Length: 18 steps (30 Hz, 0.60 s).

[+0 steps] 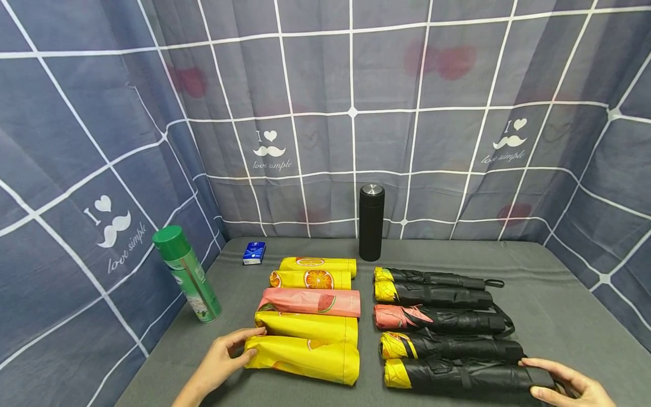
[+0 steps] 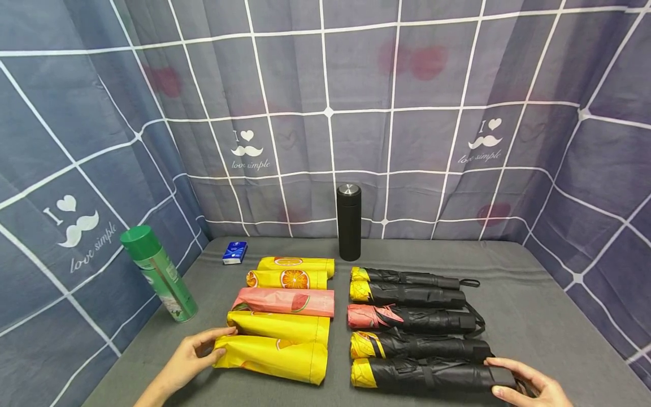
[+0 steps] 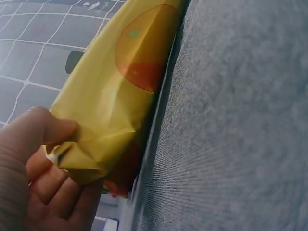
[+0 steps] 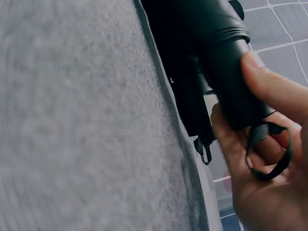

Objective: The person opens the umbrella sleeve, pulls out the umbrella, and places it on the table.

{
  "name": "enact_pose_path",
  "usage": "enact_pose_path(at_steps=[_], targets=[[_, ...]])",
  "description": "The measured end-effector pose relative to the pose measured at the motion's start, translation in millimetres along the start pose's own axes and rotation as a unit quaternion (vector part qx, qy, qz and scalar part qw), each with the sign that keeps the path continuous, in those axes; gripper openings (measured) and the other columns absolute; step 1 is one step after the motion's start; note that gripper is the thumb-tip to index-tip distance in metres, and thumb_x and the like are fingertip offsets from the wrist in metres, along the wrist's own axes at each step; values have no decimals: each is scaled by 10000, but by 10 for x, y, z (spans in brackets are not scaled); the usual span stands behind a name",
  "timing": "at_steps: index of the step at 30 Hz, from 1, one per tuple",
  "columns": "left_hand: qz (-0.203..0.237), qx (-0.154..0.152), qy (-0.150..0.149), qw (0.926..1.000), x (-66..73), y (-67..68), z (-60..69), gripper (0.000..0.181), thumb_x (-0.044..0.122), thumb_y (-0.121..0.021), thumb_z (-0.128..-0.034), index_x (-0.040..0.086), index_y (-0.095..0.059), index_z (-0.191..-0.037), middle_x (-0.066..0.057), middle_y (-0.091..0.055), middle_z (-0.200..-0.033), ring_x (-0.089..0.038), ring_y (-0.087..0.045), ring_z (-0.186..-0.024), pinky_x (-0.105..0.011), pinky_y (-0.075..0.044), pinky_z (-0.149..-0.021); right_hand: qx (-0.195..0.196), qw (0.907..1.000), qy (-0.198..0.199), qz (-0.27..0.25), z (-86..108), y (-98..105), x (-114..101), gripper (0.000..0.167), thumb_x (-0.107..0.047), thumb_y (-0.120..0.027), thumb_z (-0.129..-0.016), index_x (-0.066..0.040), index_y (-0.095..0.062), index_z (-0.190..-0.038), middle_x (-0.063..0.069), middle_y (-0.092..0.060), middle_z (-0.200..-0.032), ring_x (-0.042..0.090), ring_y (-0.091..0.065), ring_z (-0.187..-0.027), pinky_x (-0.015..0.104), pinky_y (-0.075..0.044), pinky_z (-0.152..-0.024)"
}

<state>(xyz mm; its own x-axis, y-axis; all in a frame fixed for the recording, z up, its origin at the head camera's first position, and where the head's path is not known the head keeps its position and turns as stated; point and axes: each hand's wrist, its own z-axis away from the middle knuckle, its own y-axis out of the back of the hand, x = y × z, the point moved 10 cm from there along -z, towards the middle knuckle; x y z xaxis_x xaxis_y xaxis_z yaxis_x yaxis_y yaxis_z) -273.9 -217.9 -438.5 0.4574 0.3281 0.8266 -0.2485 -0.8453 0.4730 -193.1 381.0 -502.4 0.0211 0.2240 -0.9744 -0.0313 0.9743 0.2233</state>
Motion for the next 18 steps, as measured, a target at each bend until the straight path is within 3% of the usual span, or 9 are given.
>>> enact_pose_path(at_steps=[4, 8, 12, 15, 18], targets=[[-350, 57, 92, 9993, -18, 14, 13, 386, 151, -660, -895, 10, -598, -1249, -108, -622, -1192, -75, -561, -1080, -219, -464, -850, 740, 9913, -801, 738, 7, 117, 194, 462, -196, -765, -781, -67, -633, -1204, -104, -635, -1011, 213, -638, -794, 357, -539, -654], [-940, 74, 236, 9953, -26, 9, 30, 386, 209, -680, -883, 70, -623, -1238, -42, -634, -1177, -90, -570, -1064, -259, -484, -828, 607, 9802, -1180, 1473, -7, 127, 249, 677, -350, -798, -727, 16, -576, -1251, 139, -610, -1126, 274, -632, -878, 355, -533, -688], [-1823, -57, 37, 9832, 38, -38, 34, 409, 265, -680, -883, 74, -622, -1240, -47, -633, -1182, -160, -585, -1061, -343, -504, -820, 360, 9597, -1127, 2548, -65, 126, 212, 795, -489, -772, -711, 26, -554, -1277, 239, -549, -1209, 381, -586, -1011, 393, -514, -768], [-2289, -45, -46, 9734, 138, -15, 21, 457, 317, -678, -879, 71, -607, -1258, -60, -617, -1209, -220, -587, -1068, -403, -503, -824, 412, 9511, -1080, 2863, -79, 146, 98, 812, -540, -738, -728, 26, -549, -1279, 257, -552, -1204, 425, -570, -1015, 452, -500, -785], [-2556, 212, -182, 9664, 333, 119, -45, 458, 303, -685, -875, 85, -602, -1269, -48, -604, -1234, -240, -579, -1084, -440, -495, -831, 687, 9480, -553, 3059, -91, 261, -265, 703, -490, -704, -800, 28, -566, -1254, 200, -614, -1145, 270, -636, -939, 367, -518, -718]])
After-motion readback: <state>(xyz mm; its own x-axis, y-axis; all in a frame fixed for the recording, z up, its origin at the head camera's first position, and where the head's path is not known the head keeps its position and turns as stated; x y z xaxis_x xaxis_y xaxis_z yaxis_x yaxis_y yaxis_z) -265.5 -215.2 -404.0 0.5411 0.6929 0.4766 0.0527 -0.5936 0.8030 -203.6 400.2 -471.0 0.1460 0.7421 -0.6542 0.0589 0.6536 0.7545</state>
